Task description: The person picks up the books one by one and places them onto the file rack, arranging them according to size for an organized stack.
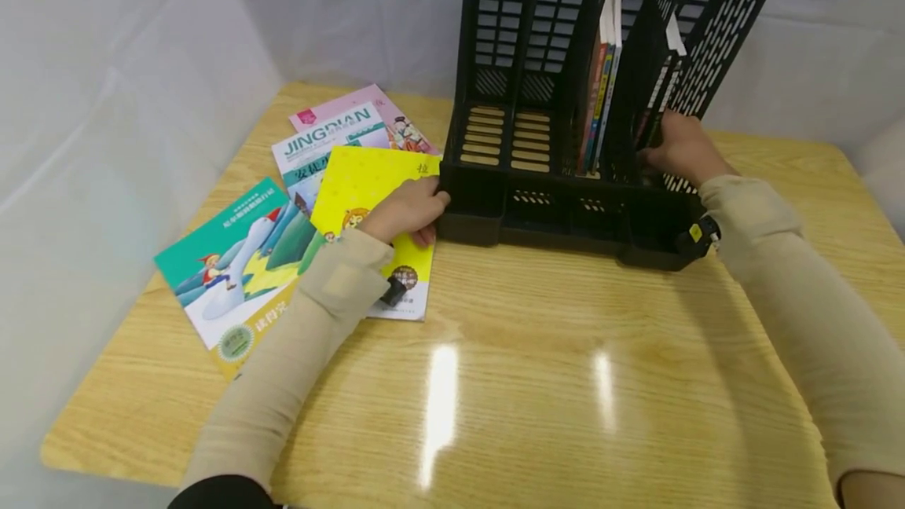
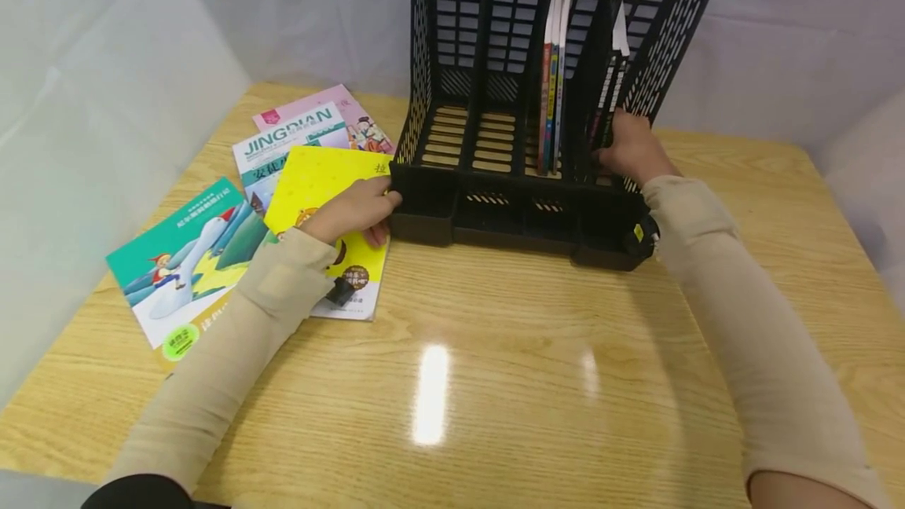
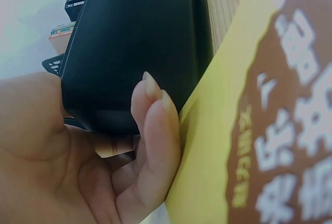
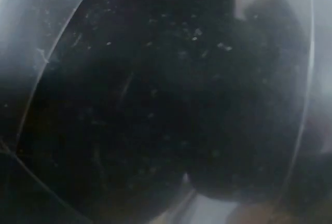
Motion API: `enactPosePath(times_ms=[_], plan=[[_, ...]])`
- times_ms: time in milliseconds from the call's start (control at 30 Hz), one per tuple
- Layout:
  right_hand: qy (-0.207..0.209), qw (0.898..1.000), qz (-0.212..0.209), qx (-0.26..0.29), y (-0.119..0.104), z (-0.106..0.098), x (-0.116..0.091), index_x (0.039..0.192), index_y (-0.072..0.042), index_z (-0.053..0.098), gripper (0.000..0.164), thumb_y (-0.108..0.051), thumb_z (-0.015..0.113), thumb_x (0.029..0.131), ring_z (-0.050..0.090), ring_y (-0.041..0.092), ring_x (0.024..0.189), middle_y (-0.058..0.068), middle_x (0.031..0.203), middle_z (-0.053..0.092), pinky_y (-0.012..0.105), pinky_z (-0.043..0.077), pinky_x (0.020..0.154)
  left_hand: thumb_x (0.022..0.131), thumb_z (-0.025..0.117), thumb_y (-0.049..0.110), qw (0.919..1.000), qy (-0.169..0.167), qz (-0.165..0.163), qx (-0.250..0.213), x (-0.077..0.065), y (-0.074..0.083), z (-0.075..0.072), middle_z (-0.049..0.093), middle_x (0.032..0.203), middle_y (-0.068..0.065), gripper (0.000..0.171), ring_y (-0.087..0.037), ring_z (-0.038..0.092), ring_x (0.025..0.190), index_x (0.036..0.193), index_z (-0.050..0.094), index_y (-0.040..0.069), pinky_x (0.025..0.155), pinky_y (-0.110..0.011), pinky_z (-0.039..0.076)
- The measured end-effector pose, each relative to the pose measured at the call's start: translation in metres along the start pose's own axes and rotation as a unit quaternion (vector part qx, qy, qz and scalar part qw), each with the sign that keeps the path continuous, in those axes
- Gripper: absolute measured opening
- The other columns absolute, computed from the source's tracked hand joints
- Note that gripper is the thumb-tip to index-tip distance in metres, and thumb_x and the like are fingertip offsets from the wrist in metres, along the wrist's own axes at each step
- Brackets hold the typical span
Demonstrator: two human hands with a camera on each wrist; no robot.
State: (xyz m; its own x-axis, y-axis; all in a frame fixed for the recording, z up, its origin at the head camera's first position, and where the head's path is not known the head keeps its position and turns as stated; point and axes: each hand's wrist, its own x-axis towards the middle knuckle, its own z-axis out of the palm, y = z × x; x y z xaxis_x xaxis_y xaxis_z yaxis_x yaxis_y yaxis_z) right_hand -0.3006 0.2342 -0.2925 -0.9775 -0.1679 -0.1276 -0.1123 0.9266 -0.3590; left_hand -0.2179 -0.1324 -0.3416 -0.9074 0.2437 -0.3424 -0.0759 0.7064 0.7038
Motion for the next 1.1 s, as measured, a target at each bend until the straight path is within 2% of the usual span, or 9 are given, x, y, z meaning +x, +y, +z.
enactPosePath(times_ms=[167,300,400,533,667,800,867,967,1100], plan=[[0.023,0.999,-0.036,0.01,0.005,0.004,-0.001,0.087,0.01,0.057,0.016,-0.006,0.059,0.09,0.042,0.021,0.047,0.016,0.062,0.057,0.033,0.034,0.043,0.102,0.037,0.027,1.0,0.0,0.0,-0.002,0.0,0.0,-0.001,0.061,0.068,-0.015,0.038,-0.025,0.063,0.053,0.129,0.046,0.001,0.054,-0.033,0.056],[-0.013,0.999,-0.036,-0.001,0.005,0.004,-0.001,0.116,0.017,0.046,0.033,-0.006,0.054,0.093,0.058,0.043,0.076,0.035,0.097,0.059,0.048,0.049,0.061,0.102,0.037,0.027,1.0,-0.001,0.0,0.0,-0.001,0.0,-0.001,0.061,0.068,-0.015,0.039,-0.025,0.063,0.054,0.13,0.046,0.0,0.055,-0.032,0.056],[-0.059,0.997,-0.038,-0.027,0.002,0.002,-0.004,0.131,0.019,0.03,0.048,-0.007,0.049,0.095,0.051,0.054,0.102,0.043,0.12,0.046,0.06,0.046,0.08,0.102,0.037,0.027,1.0,-0.002,-0.002,0.001,-0.002,0.0,-0.002,0.061,0.068,-0.015,0.04,-0.025,0.063,0.054,0.13,0.045,0.0,0.056,-0.032,0.056],[-0.075,0.995,-0.058,-0.029,-0.001,-0.003,-0.017,0.14,0.016,0.023,0.056,-0.013,0.046,0.098,0.048,0.055,0.11,0.042,0.129,0.043,0.063,0.042,0.087,0.102,0.037,0.027,1.0,-0.002,-0.004,0.003,-0.003,0.0,-0.002,0.061,0.068,-0.015,0.04,-0.025,0.063,0.054,0.13,0.045,0.0,0.056,-0.032,0.056],[0.034,0.996,-0.048,0.066,0.0,-0.009,-0.043,0.148,0.003,0.027,0.056,-0.018,0.046,0.099,0.061,0.038,0.107,0.032,0.131,0.051,0.045,0.052,0.086,0.102,0.037,0.027,0.9999,-0.003,-0.01,0.006,-0.004,0.002,-0.003,0.061,0.068,-0.014,0.04,-0.025,0.062,0.054,0.131,0.045,0.0,0.056,-0.032,0.056],[0.211,0.955,-0.019,0.209,0.004,-0.009,-0.074,0.136,-0.007,0.05,0.04,-0.012,0.049,0.096,0.065,0.003,0.074,0.003,0.101,0.066,0.011,0.052,0.063,0.103,0.037,0.027,0.9999,-0.008,-0.01,0.001,-0.004,0.002,-0.003,0.061,0.069,-0.015,0.043,-0.025,0.063,0.055,0.136,0.042,0.0,0.057,-0.032,0.056],[0.243,0.94,-0.002,0.239,0.009,-0.01,-0.087,0.133,-0.008,0.05,0.037,-0.015,0.049,0.097,0.06,-0.003,0.059,-0.007,0.089,0.06,0.008,0.05,0.056,0.103,0.037,0.027,0.9999,-0.004,-0.012,0.0,-0.003,0.003,-0.003,0.061,0.07,-0.015,0.043,-0.025,0.063,0.055,0.136,0.042,0.0,0.057,-0.032,0.056],[0.193,0.957,0.037,0.212,0.018,-0.014,-0.102,0.14,-0.003,0.036,0.048,-0.025,0.046,0.098,0.06,0.005,0.052,0.002,0.09,0.059,0.016,0.052,0.05,0.103,0.037,0.028,0.9999,-0.001,-0.015,0.002,-0.003,0.002,-0.003,0.061,0.07,-0.015,0.044,-0.025,0.063,0.055,0.137,0.041,0.0,0.056,-0.031,0.056],[0.026,0.989,0.068,0.131,0.037,-0.014,-0.113,0.14,0.011,0.023,0.064,-0.032,0.045,0.1,0.065,0.02,0.059,0.022,0.095,0.061,0.032,0.057,0.054,0.103,0.036,0.028,0.9998,-0.012,-0.013,0.005,-0.001,0.002,-0.003,0.061,0.069,-0.015,0.048,-0.025,0.063,0.055,0.142,0.036,0.0,0.057,-0.031,0.056]])
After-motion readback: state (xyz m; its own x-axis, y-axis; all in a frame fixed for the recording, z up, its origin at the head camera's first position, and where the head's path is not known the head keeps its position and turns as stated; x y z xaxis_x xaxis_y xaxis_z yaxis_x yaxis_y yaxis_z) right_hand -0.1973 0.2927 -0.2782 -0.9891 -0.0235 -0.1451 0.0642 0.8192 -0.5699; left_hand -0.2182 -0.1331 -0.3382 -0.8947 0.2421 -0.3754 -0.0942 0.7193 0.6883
